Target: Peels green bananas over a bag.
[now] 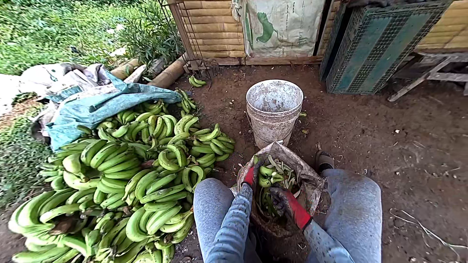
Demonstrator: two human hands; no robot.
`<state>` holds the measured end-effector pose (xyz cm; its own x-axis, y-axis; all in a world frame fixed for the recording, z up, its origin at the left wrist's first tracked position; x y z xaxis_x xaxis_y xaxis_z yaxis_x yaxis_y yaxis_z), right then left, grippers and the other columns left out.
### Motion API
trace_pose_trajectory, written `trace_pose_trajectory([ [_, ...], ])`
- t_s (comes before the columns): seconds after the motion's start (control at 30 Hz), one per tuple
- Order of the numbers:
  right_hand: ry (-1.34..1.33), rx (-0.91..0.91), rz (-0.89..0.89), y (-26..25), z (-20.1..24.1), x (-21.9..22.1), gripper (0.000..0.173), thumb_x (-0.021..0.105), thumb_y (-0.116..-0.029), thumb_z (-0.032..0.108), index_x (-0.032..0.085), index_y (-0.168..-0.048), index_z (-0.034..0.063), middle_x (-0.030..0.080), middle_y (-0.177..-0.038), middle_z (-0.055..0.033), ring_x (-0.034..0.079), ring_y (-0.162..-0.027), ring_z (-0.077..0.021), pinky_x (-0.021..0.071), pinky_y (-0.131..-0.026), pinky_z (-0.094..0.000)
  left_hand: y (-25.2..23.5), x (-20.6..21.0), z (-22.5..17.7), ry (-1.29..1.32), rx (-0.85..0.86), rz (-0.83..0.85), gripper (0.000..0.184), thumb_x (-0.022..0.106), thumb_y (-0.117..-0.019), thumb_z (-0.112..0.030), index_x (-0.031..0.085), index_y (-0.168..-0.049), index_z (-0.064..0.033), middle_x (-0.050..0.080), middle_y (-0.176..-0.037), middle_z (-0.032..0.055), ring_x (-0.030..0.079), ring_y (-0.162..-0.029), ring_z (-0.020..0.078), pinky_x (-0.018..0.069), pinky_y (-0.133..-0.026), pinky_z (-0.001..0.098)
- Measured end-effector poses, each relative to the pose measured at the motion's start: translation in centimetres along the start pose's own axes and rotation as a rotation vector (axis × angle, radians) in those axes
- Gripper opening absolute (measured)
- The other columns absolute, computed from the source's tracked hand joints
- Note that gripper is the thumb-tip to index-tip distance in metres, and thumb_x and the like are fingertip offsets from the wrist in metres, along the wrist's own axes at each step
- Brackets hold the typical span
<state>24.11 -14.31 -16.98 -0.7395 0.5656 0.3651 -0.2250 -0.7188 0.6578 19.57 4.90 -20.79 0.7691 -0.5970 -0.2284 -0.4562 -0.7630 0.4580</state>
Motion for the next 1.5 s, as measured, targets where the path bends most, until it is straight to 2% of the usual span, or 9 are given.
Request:
trace_pose_trajectory([
  [0.2, 0.253, -0.044, -0.223, -3.8, -0.9, -1.5, 0.034, 0.059, -0.1054, 0.023, 0.059, -0.134, 0.0044, 0.058, -0.080, -0.0067, 0.050, -0.057, -0.0116, 0.0436, -0.051, -0.0269, 1.2, 2.6, 3.5, -0.158, -0.003, -0.041, 0.038, 0.055, -0.1059, -0.021, 0.056, -0.132, 0.0067, 0.064, -0.122, 0.0247, 0.063, -0.111, 0.0297, 0.0496, -0.098, 0.0436],
  [0.3, 0.340, -0.025, -0.331, -5.4, -2.0, -4.1, 0.035, 0.054, -0.1083, 0.026, 0.058, -0.136, 0.0050, 0.060, -0.091, -0.0113, 0.053, -0.064, -0.0166, 0.0466, -0.058, -0.0327, 1.9, 1.2, 4.1, -0.786, -0.166, -0.079, 0.064, 0.062, -0.1001, -0.028, 0.039, -0.151, 0.0052, 0.051, -0.147, 0.0266, 0.052, -0.136, 0.0363, 0.0420, -0.113, 0.0503],
  [0.47, 1.076, 0.148, 0.229, -5.1, -7.1, -0.1, 0.048, 0.038, -0.1120, 0.031, 0.054, -0.141, -0.0035, 0.057, -0.142, -0.0268, 0.054, -0.134, -0.0374, 0.0403, -0.114, -0.0555, 2.6, -0.5, 6.8, -1.049, -0.342, -0.046, 0.056, 0.064, -0.0967, -0.029, 0.053, -0.142, 0.0005, 0.054, -0.145, 0.0236, 0.054, -0.134, 0.0373, 0.0462, -0.107, 0.0550],
  [0.53, 1.251, 0.124, 0.375, -3.8, -7.3, 1.8, 0.052, 0.036, -0.1125, 0.036, 0.053, -0.145, -0.0005, 0.055, -0.145, -0.0264, 0.051, -0.138, -0.0391, 0.0370, -0.115, -0.0597, 2.8, -0.6, 4.6, -0.934, -0.286, -0.027, 0.054, 0.056, -0.1017, -0.031, 0.050, -0.144, 0.0016, 0.053, -0.146, 0.0236, 0.052, -0.137, 0.0362, 0.0434, -0.110, 0.0541],
  [0.63, 1.241, -0.006, 0.007, -1.7, 0.4, 0.5, 0.055, 0.035, -0.1111, 0.042, 0.041, -0.153, 0.0066, 0.061, -0.137, -0.0240, 0.059, -0.130, -0.0387, 0.0445, -0.109, -0.0588, 2.5, -1.5, 0.2, -0.433, -0.023, -0.107, 0.047, 0.039, -0.1114, -0.029, 0.054, -0.142, 0.0037, 0.058, -0.140, 0.0253, 0.056, -0.132, 0.0335, 0.0407, -0.113, 0.0493],
  [0.8, 1.017, -0.616, -0.159, 3.0, 12.3, 1.3, 0.043, 0.045, -0.1084, 0.039, 0.057, -0.137, 0.0100, 0.071, -0.107, -0.0109, 0.070, -0.092, -0.0227, 0.0567, -0.087, -0.0446, 6.1, -2.7, -9.6, 0.475, 0.298, -0.042, 0.035, 0.030, -0.1111, -0.020, 0.059, -0.106, -0.0009, 0.061, -0.074, 0.0051, 0.060, -0.060, 0.0121, 0.0551, -0.057, 0.0292],
  [1.0, 1.397, -0.693, -0.032, 3.0, 12.1, 4.3, 0.045, 0.048, -0.1061, 0.027, 0.051, -0.147, 0.0081, 0.060, -0.138, -0.0197, 0.062, -0.123, -0.0348, 0.0492, -0.104, -0.0524, 8.7, -3.0, -10.8, 0.630, 0.336, 0.139, 0.038, 0.031, -0.1108, -0.022, 0.062, -0.119, -0.0017, 0.067, -0.084, 0.0090, 0.066, -0.068, 0.0144, 0.0572, -0.061, 0.0291],
  [1.33, 1.245, -0.599, -0.303, -1.2, 12.2, 2.5, 0.047, 0.044, -0.1067, 0.021, 0.045, -0.152, 0.0076, 0.057, -0.140, -0.0229, 0.063, -0.122, -0.0364, 0.0512, -0.104, -0.0515, 5.9, -2.2, -4.8, 0.141, 0.222, 0.025, 0.063, 0.027, -0.1090, -0.055, 0.061, -0.134, -0.0089, 0.070, -0.113, 0.0125, 0.069, -0.097, 0.0200, 0.0579, -0.087, 0.0436],
  [1.5, 1.094, -0.514, -0.491, -2.1, 14.5, -1.5, 0.046, 0.047, -0.1059, 0.015, 0.043, -0.151, 0.0049, 0.058, -0.140, -0.0244, 0.061, -0.127, -0.0382, 0.0474, -0.108, -0.0531, 9.9, -0.4, -6.8, -0.373, 0.271, 0.082, 0.048, 0.054, -0.1059, -0.026, 0.051, -0.145, 0.0008, 0.056, -0.143, 0.0234, 0.054, -0.135, 0.0298, 0.0383, -0.116, 0.0442],
])
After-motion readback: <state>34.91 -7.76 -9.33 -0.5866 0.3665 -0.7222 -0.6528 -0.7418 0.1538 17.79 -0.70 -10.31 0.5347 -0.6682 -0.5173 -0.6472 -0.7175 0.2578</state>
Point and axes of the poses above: each hand's wrist, its own y-axis away from the middle knuckle, its own x-axis out of the palm, z = x × y, the point moved 6 cm from there along -y, towards the middle knuckle
